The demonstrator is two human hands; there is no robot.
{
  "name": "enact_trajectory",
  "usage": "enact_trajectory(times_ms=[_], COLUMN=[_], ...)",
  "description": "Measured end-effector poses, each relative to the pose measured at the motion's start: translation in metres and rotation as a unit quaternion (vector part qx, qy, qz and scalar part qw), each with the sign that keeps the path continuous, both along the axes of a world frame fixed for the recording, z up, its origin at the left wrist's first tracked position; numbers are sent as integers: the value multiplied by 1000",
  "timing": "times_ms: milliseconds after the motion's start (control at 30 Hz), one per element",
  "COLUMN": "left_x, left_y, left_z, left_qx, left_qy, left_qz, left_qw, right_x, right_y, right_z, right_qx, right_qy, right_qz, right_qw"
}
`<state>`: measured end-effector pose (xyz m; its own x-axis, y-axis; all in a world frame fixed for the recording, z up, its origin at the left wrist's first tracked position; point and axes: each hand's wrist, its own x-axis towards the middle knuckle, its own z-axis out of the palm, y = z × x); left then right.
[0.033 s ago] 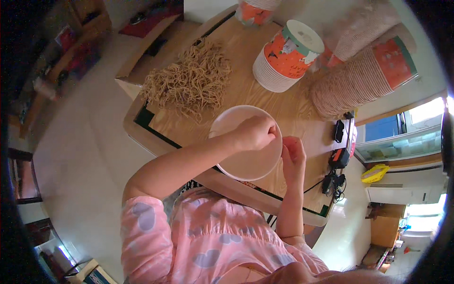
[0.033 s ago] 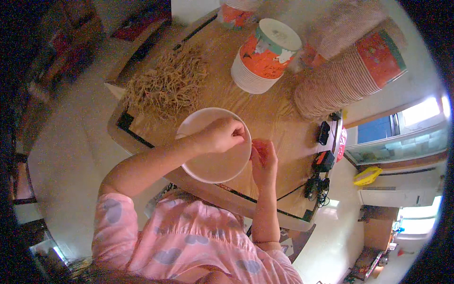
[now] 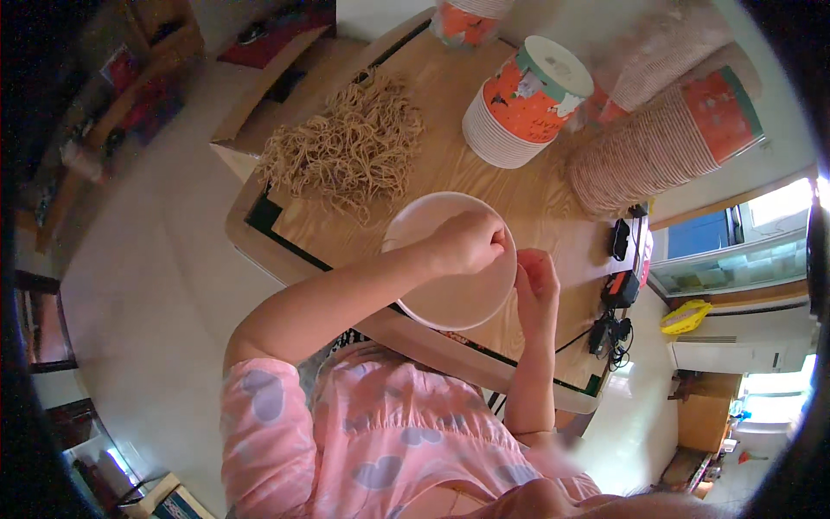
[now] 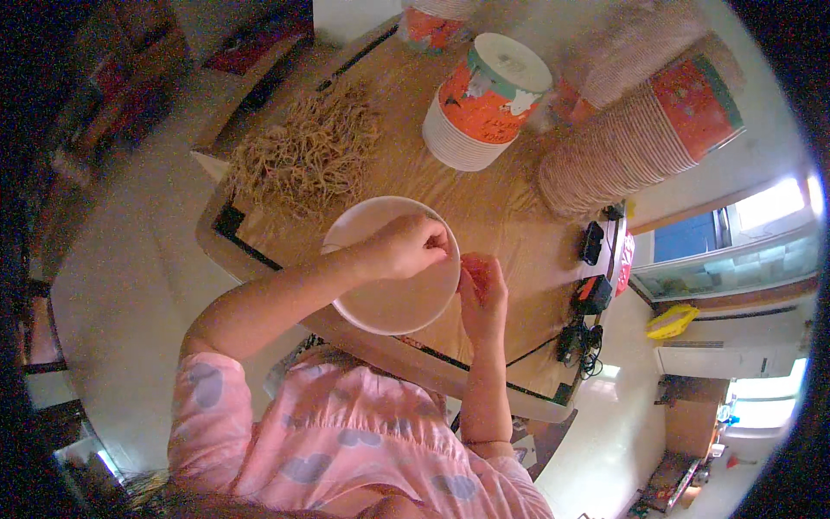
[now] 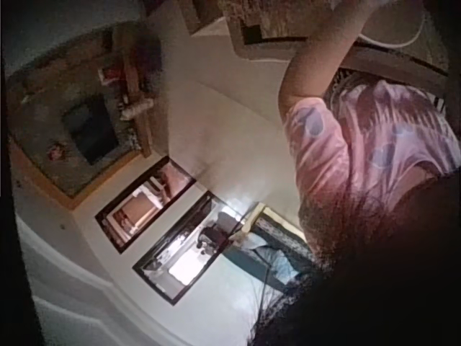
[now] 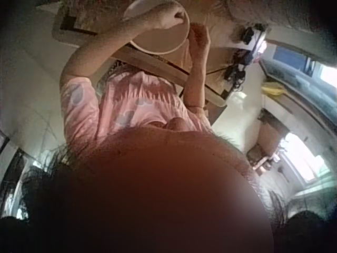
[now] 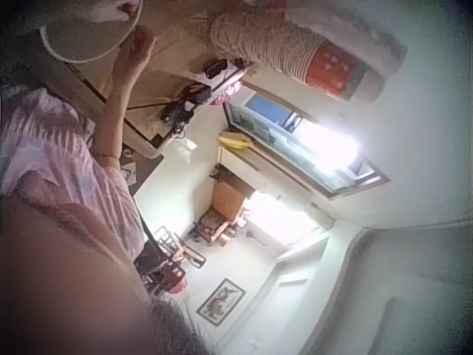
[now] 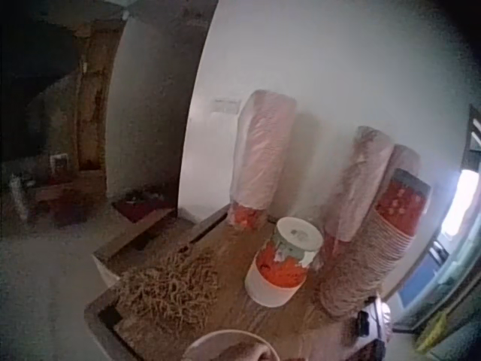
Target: Tying string handles onto paper buckets.
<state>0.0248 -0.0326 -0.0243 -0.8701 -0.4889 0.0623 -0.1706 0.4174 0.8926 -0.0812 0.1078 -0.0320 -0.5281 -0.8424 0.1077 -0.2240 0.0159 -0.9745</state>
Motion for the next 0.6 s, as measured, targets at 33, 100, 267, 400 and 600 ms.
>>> enact_trajectory(times_ms=[33, 100, 267, 400, 600], left_x=[-1, -2, -2, -1, -4], left_y=[0, 0, 3, 3, 4], left_z=[0, 1, 9, 9, 5], left_qx=[1, 11, -1, -1, -8], left_qy=[0, -15, -26, -38, -36], left_qz=[0, 1, 12, 15, 30], left_qw=[1000, 1000, 1000, 999, 999], right_x=[0, 1, -1, -2, -4], right_y=[0, -1, 0, -3, -6], right_z=[0, 0, 2, 1, 2], right_qx=[-2, 2, 35, 49, 62], right_qy=[8, 3, -7, -16, -25], right_qz=[3, -5, -16, -17, -16], right_qw=[1000, 1000, 999, 999, 998])
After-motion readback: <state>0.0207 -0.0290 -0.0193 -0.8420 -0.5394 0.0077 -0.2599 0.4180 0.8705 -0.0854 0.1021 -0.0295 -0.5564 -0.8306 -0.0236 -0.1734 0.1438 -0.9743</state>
